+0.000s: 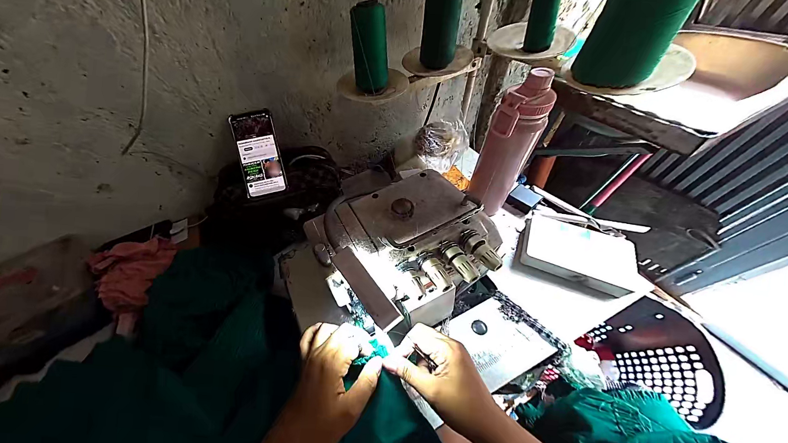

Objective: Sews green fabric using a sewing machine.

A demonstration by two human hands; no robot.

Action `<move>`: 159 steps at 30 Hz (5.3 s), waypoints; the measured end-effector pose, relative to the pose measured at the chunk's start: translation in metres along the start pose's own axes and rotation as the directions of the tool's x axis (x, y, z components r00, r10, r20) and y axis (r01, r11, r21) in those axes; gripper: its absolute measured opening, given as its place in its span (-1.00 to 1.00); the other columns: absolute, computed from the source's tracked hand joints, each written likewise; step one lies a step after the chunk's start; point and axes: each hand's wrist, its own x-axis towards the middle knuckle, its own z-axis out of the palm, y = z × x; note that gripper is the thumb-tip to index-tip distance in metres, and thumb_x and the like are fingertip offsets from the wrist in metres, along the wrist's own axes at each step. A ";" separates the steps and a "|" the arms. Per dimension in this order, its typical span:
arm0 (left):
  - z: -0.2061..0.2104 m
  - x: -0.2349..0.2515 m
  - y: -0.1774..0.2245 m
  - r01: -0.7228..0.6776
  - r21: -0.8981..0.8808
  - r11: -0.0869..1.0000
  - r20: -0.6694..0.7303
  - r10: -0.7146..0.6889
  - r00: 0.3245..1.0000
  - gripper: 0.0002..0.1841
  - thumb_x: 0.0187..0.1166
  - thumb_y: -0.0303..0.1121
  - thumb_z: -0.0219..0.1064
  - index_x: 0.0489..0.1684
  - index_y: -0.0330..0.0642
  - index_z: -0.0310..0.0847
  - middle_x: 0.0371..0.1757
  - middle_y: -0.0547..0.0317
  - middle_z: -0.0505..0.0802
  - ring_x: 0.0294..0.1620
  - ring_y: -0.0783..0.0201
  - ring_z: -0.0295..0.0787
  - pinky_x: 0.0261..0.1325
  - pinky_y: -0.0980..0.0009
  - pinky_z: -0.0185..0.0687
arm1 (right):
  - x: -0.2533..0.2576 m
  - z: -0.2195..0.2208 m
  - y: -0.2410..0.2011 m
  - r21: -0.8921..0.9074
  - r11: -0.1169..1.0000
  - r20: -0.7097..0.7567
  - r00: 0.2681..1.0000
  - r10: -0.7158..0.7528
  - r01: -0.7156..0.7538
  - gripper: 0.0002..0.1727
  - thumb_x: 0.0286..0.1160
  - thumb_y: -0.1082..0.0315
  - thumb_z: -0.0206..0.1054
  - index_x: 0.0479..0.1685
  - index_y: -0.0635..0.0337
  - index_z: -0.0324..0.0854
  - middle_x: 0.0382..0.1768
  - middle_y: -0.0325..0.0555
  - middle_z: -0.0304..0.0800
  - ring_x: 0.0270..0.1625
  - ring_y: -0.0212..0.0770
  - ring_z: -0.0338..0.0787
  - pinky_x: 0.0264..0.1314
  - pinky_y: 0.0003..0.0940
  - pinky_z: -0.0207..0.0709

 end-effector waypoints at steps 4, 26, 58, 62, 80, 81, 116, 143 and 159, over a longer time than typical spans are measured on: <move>0.004 -0.004 -0.004 0.034 -0.035 0.999 -0.068 -0.036 0.997 -0.77 0.49 -0.12 0.31 -0.29 -0.06 0.73 -0.21 0.28 0.86 0.05 0.33 0.74 0.44 0.06 0.26 | -0.002 0.004 0.002 0.051 0.997 -0.079 0.996 -0.051 0.055 -0.77 0.43 0.17 0.47 -0.43 0.14 0.77 -0.38 -0.35 0.70 -0.42 -0.72 0.52 -0.42 -0.84 0.36; 0.012 0.002 0.010 0.132 0.011 0.991 -0.172 -0.129 0.977 -0.75 0.48 -0.12 0.26 -0.48 0.00 0.77 -0.43 0.40 0.80 -0.21 0.45 0.68 0.33 0.13 0.22 | 0.009 0.010 -0.004 0.125 0.989 -0.142 0.985 0.099 -0.081 -0.84 0.32 0.24 0.44 -0.54 0.04 0.70 -0.55 -0.51 0.57 -0.57 -0.76 0.36 -0.53 -0.83 0.20; 0.032 0.005 0.023 0.391 0.384 0.836 -0.285 -0.296 0.912 -0.57 0.58 -0.10 0.00 -0.16 -0.20 0.74 0.29 -0.15 0.75 0.45 -0.18 0.55 0.38 -0.27 0.12 | 0.009 0.016 0.006 -0.352 0.926 -0.155 0.967 -0.200 0.136 -0.72 0.31 0.07 0.38 -0.27 0.07 0.84 -0.41 -0.28 0.78 -0.50 -0.47 0.63 -0.54 -0.52 0.45; 0.035 0.008 0.021 0.407 0.415 0.814 -0.321 -0.288 0.902 -0.53 0.57 -0.12 -0.02 -0.05 -0.29 0.74 0.30 -0.22 0.75 0.48 -0.23 0.54 0.41 -0.29 0.09 | 0.012 0.017 0.003 -0.376 0.922 -0.165 0.972 -0.165 0.092 -0.72 0.28 0.07 0.38 -0.26 0.03 0.85 -0.42 -0.31 0.80 -0.53 -0.46 0.64 -0.57 -0.46 0.44; 0.018 0.018 0.012 0.392 0.331 0.858 -0.206 -0.340 0.918 -0.47 0.55 -0.10 0.03 0.02 -0.48 0.69 0.37 -0.53 0.66 0.58 -0.46 0.40 0.54 -0.45 -0.10 | 0.021 0.017 0.003 -0.186 0.979 -0.120 0.991 0.057 -0.079 -0.71 0.31 0.13 0.41 -0.19 0.15 0.69 -0.58 -0.25 0.64 -0.53 -0.36 0.62 -0.49 -0.38 0.49; 0.013 0.017 0.010 0.373 0.305 0.876 -0.163 -0.338 0.927 -0.42 0.50 -0.03 0.06 0.00 -0.48 0.70 0.38 -0.51 0.66 0.61 -0.46 0.38 0.57 -0.48 -0.15 | 0.021 0.016 0.003 -0.174 0.981 -0.114 0.991 0.068 -0.087 -0.71 0.27 0.15 0.42 -0.19 0.17 0.69 -0.58 -0.25 0.63 -0.53 -0.37 0.60 -0.49 -0.39 0.48; 0.012 0.019 0.003 0.355 0.329 0.875 -0.169 -0.316 0.934 -0.36 0.32 0.08 0.20 -0.05 -0.44 0.73 0.38 -0.50 0.67 0.62 -0.47 0.38 0.59 -0.53 -0.27 | 0.023 0.026 0.003 -0.150 0.982 -0.191 0.978 0.085 -0.115 -0.70 0.27 0.14 0.44 -0.16 0.17 0.69 -0.48 -0.30 0.72 -0.38 -0.52 0.69 -0.34 -0.58 0.54; 0.008 0.031 -0.038 0.270 0.009 0.963 -0.251 -0.259 0.933 -0.66 0.29 -0.18 0.34 -0.27 -0.29 0.85 0.30 -0.28 0.78 0.61 -0.26 0.44 0.59 -0.31 0.10 | 0.024 0.027 -0.001 -0.106 0.978 -0.160 0.974 0.160 -0.178 -0.73 0.35 0.15 0.39 -0.16 0.17 0.66 -0.48 -0.25 0.68 -0.38 -0.42 0.67 -0.36 -0.43 0.52; 0.003 0.023 -0.025 0.348 0.357 0.867 -0.297 -0.248 0.922 -0.69 0.65 -0.34 0.10 -0.14 -0.42 0.70 0.22 -0.31 0.76 0.40 -0.30 0.60 0.43 -0.38 0.23 | 0.026 0.026 0.012 0.003 0.998 -0.137 0.989 0.055 -0.055 -0.86 0.38 0.34 0.42 -0.27 0.20 0.59 -0.44 -0.45 0.60 -0.36 -0.73 0.55 -0.23 -0.81 0.45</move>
